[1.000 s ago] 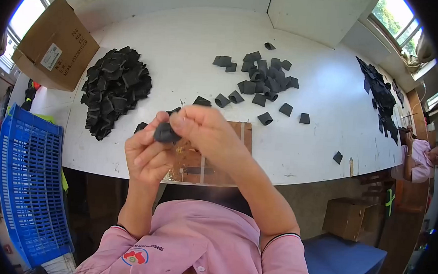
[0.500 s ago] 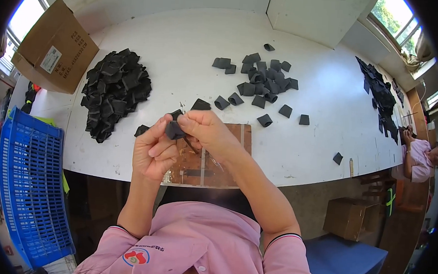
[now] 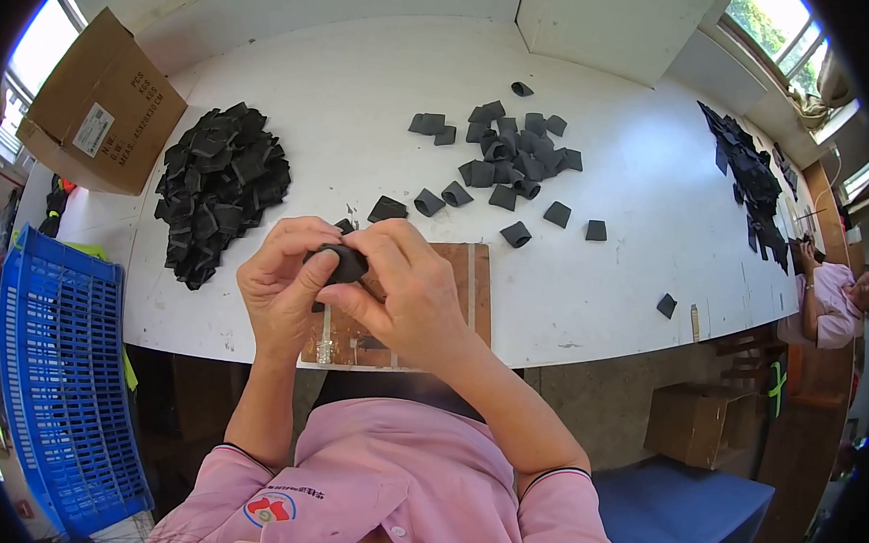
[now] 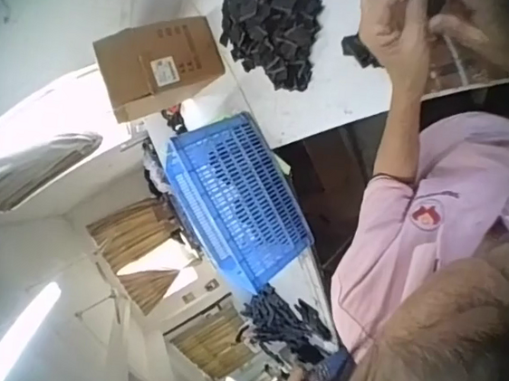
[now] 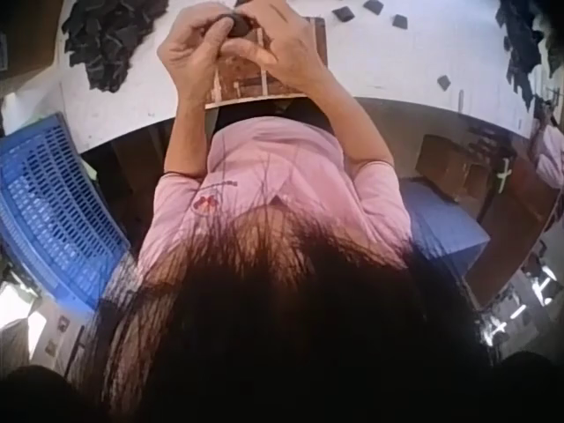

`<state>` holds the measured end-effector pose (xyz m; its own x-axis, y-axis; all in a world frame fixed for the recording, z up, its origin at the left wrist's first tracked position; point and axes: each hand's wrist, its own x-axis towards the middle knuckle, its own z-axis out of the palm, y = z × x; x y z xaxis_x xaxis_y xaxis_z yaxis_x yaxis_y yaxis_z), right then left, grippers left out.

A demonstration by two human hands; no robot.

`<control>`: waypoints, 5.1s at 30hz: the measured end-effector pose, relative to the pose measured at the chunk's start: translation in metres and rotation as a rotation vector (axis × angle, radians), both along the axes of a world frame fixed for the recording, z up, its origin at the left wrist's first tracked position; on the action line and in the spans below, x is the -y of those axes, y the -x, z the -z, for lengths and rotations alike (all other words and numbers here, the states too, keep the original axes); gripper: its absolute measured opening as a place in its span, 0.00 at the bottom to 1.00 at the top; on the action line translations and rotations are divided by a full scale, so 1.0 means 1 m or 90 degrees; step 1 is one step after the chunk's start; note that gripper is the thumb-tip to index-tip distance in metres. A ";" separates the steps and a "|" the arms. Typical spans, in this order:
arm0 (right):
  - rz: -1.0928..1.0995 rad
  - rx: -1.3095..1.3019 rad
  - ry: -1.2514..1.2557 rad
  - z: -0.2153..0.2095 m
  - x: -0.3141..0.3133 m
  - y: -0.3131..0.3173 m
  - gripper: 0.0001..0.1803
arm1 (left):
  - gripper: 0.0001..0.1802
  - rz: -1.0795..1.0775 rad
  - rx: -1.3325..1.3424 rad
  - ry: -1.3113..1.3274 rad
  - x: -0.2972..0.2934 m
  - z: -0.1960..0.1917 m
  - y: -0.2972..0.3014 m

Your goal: Cleaning and sorting small black plastic or rubber components at a workbench.

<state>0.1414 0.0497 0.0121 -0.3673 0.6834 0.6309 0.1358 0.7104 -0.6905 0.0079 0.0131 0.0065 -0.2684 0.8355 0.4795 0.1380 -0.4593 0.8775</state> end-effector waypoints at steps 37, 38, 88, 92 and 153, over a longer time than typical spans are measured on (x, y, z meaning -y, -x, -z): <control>0.047 0.073 -0.068 0.005 -0.006 0.009 0.06 | 0.06 0.031 0.173 0.049 -0.001 0.017 0.001; 0.030 0.098 -0.031 0.003 -0.007 0.006 0.07 | 0.08 0.011 0.147 0.034 0.000 0.017 -0.001; 0.051 0.086 0.429 0.059 0.016 -0.045 0.07 | 0.03 -0.122 -0.578 0.252 -0.076 0.103 0.083; -0.119 0.049 0.679 0.060 0.026 -0.030 0.14 | 0.06 -0.074 -0.528 -0.003 -0.032 0.058 0.063; -0.291 -0.107 0.613 -0.025 -0.021 0.004 0.15 | 0.10 0.560 0.966 0.198 0.017 -0.017 0.009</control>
<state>0.1371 0.0706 0.0374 -0.6726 0.7394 -0.0318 -0.1536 -0.1814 -0.9713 -0.0014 -0.0040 0.0230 0.2502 0.9655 0.0715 -0.9677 0.2471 0.0495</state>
